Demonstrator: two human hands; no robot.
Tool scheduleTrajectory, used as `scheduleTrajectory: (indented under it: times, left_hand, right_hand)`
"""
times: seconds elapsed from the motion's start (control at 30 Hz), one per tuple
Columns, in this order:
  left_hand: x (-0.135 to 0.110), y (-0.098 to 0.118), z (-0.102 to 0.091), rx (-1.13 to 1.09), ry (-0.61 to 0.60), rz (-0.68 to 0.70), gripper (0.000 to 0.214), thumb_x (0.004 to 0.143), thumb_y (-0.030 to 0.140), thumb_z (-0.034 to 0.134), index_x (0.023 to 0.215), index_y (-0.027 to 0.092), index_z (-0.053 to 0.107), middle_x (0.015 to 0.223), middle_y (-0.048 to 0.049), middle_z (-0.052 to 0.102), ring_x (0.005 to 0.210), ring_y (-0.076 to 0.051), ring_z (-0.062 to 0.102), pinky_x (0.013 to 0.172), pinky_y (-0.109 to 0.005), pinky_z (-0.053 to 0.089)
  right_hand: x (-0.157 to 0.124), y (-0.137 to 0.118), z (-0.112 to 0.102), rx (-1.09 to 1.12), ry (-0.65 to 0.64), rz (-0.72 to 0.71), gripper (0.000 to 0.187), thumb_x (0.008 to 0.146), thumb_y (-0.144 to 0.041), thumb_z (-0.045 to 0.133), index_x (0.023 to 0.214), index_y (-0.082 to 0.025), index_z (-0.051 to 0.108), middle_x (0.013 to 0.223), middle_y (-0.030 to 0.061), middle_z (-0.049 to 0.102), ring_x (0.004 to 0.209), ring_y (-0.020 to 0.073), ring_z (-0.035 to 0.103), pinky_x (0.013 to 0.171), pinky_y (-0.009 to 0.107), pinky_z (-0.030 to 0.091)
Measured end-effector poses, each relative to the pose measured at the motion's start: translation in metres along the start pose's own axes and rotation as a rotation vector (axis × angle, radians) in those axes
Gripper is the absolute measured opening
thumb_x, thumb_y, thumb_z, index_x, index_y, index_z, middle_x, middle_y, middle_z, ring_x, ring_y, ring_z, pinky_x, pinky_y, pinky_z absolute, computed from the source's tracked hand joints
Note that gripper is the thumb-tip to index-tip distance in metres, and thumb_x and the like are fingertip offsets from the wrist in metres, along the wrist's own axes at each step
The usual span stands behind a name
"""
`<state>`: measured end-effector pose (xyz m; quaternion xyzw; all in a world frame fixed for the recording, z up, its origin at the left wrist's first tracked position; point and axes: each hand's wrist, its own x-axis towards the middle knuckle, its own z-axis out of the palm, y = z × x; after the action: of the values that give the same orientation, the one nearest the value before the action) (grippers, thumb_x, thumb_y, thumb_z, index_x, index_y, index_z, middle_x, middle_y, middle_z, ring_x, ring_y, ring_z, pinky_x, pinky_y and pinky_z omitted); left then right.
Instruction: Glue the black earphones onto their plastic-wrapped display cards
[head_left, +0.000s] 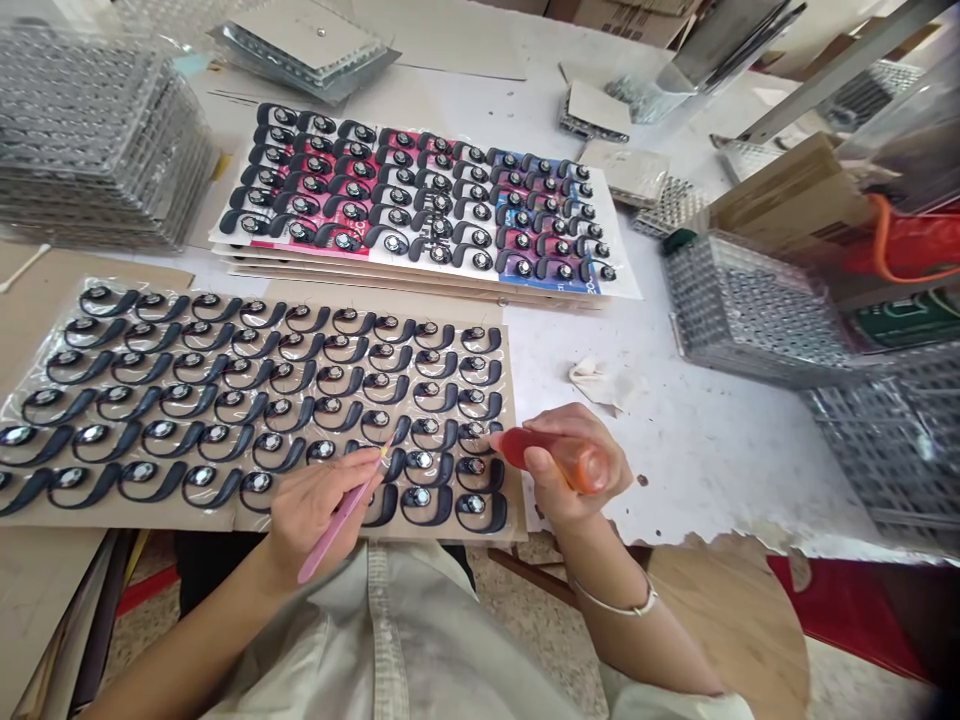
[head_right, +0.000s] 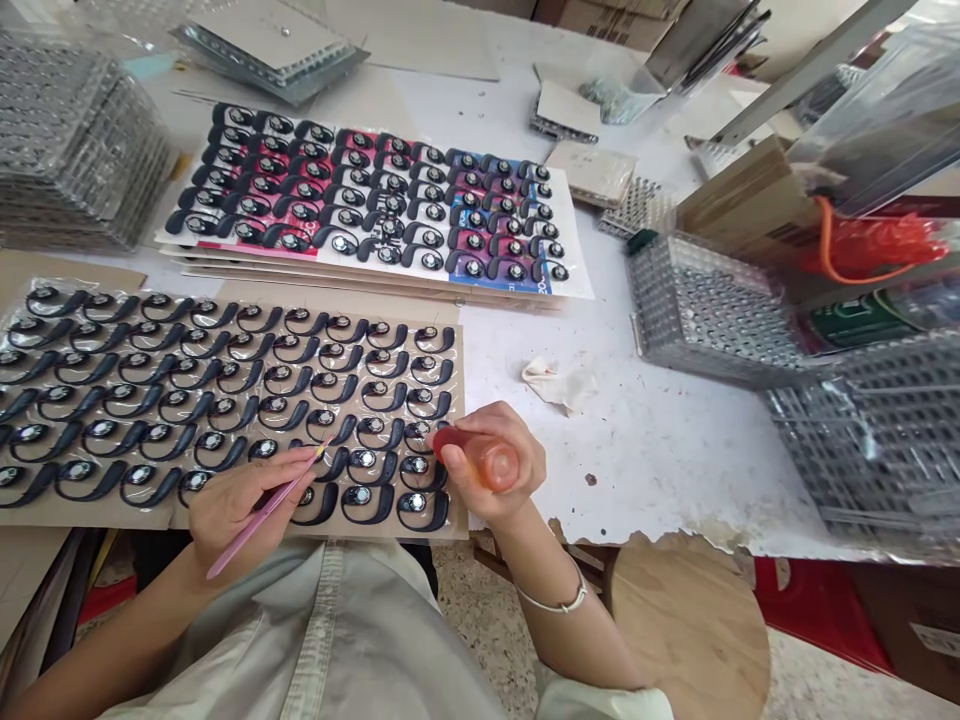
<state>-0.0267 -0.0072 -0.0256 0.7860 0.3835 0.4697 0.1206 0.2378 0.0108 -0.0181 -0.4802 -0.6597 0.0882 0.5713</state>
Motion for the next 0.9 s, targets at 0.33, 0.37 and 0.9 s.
scheduleTrajectory:
  times: [0.33,0.37,0.9]
  left_hand:
    - [-0.005,0.0,-0.001,-0.024,-0.02,-0.042,0.025,0.079,0.003,0.068,0.101,0.013,0.062,0.095,-0.0068,0.074,0.087,-0.017,0.072,0.075,-0.022,0.062]
    - [-0.005,0.0,-0.001,-0.021,-0.02,-0.045,0.025,0.079,0.004,0.068,0.102,0.014,0.062,0.095,-0.0066,0.074,0.087,-0.017,0.072,0.074,-0.022,0.062]
    - [0.028,0.022,-0.02,-0.026,-0.068,-0.203,0.011,0.082,0.011,0.068,0.091,0.018,0.064,0.092,-0.0012,0.074,0.083,-0.015,0.072,0.077,-0.023,0.063]
  right_hand:
    - [-0.005,0.005,0.001,-0.063,0.008,-0.13,0.026,0.069,-0.026,0.073,0.092,-0.023,0.062,0.073,0.0015,0.066,0.056,0.0165,0.058,0.043,0.031,0.048]
    - [-0.005,0.005,0.001,-0.071,0.004,-0.122,0.025,0.07,-0.027,0.073,0.092,-0.023,0.062,0.073,0.0017,0.066,0.056,0.0167,0.058,0.043,0.032,0.048]
    - [0.054,-0.007,-0.025,0.318,0.34,0.307,0.024,0.074,-0.044,0.07,0.069,-0.021,0.065,0.06,-0.0002,0.055,0.047,0.014,0.055,0.034,0.028,0.038]
